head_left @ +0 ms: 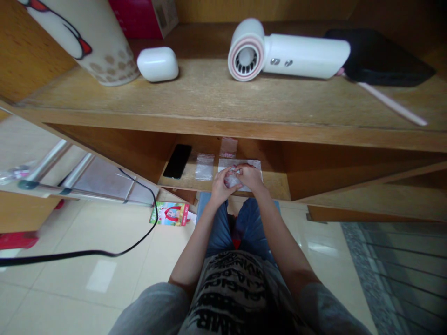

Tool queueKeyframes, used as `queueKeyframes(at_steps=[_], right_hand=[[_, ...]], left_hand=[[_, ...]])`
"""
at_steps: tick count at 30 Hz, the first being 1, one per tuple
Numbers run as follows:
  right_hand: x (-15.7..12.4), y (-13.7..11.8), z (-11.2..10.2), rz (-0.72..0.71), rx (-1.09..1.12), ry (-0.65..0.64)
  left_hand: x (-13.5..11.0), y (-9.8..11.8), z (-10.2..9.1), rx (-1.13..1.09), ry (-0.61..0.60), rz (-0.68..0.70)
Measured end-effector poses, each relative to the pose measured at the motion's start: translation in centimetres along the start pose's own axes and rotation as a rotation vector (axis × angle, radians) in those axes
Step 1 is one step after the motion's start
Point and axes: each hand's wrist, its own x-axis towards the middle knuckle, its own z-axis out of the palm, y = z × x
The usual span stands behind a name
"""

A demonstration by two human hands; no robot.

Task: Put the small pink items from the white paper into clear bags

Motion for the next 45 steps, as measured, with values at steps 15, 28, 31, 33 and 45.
queueKeyframes(at_steps=[15,28,31,33,45], right_hand=[[-0.2,-0.1,0.0,0.037,-0.035,0.021],[-4.7,1.3,-0.9,0.236,0.247,0.169],[-5.2,1.2,-0.5,0.206,0.289,0.151],[-5.1,1.1,-0.3,0.18,0.324,0.134],[-5.2,1.0,0.9,-0.007,0.605,0.079]], left_hand=[[0.0,-0.2,0.2,-0.009,0.006,0.006],[-0.2,-0.2,0.5,-0.006,-0.01,0.006],[-0.2,-0.1,0.5,-0.017,-0.014,-0.004],[-0.2,-0.1,0.5,-0.035,-0.012,-0.01],[-0.2,-0.4,0.1,-0.231,-0.016,-0.026]])
